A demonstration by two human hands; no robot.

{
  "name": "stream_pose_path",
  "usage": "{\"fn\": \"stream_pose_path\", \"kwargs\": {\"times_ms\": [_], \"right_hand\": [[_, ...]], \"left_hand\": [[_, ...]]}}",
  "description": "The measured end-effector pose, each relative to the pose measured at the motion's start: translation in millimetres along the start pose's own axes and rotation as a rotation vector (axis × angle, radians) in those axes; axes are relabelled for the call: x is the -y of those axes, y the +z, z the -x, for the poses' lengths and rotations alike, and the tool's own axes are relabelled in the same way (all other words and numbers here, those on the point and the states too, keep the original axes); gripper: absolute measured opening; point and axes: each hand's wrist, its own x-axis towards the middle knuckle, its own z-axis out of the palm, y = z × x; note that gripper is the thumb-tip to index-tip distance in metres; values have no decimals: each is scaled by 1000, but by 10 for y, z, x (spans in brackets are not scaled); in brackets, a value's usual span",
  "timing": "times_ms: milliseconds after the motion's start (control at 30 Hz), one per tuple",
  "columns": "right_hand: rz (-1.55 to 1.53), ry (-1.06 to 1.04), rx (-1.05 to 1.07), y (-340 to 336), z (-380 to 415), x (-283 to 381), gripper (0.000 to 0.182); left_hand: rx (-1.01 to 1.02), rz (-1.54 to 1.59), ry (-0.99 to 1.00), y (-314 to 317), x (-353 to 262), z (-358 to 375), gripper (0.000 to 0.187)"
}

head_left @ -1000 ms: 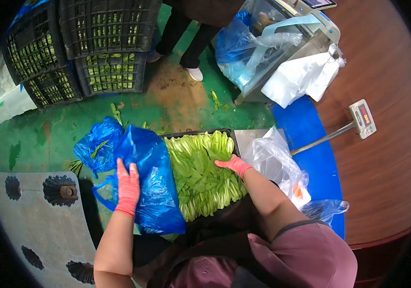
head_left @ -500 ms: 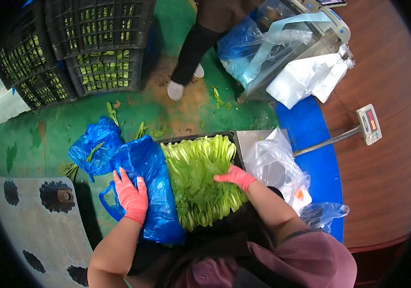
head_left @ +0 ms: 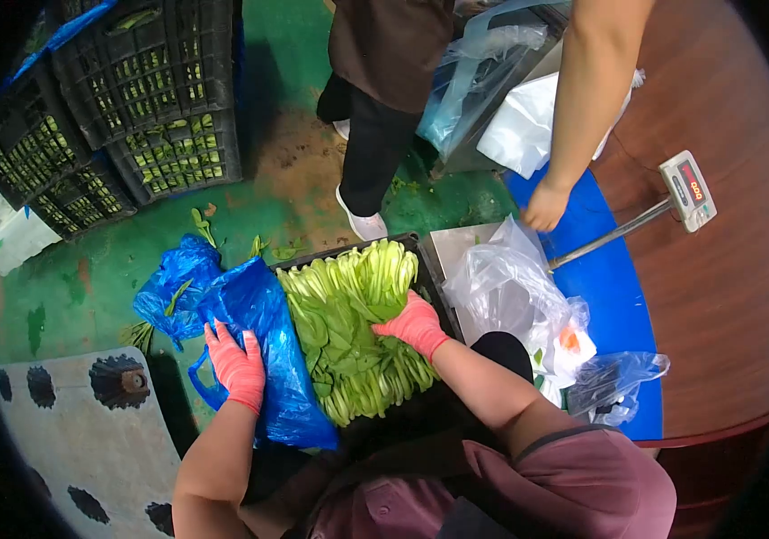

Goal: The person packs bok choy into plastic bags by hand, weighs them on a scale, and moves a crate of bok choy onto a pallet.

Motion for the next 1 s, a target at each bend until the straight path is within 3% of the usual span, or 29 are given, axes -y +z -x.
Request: {"fn": "stream_pose_path", "kwargs": {"times_ms": [100,300,400,467,500,567,633,667,733,800,933,1000], "right_hand": [[55,3,-215,-133,296,218,85],[-246,-137,-190,-299,137,-139,73],[-337,-67,-167,-379,242,-60,63],[-353,-113,-140,-500,267,-32,67],[-462,-109,-120,-543,278,-38,64],[-542,-88,-89,-570,131,-264,65],[-660,-79,-65,-709,194,-204,60],[-659,-77,-63,-827,273,-120,60],[-1003,-154,45,-1045,400,-69,55],[-1010,-165,4,-1237,502,-12,54],[-985,-164,61,-1646,807,96,51],[-1197,-165,197,-1842,969,196,55]], "left_hand": [[-18,11,-9,10,4,-4,66],[-33,203,-12,79,93,-72,70],[-312,299,-211,-20,191,-215,77],[-596,218,23,-656,-283,-145,74],[-591,210,22,-890,-476,-35,74],[-279,327,590,-1205,-875,200,66],[-93,295,771,-1204,-1260,440,70],[91,296,715,-1128,-1390,560,75],[252,330,631,-865,-1520,615,84],[297,763,504,-485,-1476,585,83],[207,513,847,-269,-1297,482,85],[268,553,777,-234,-1266,558,87]]}}
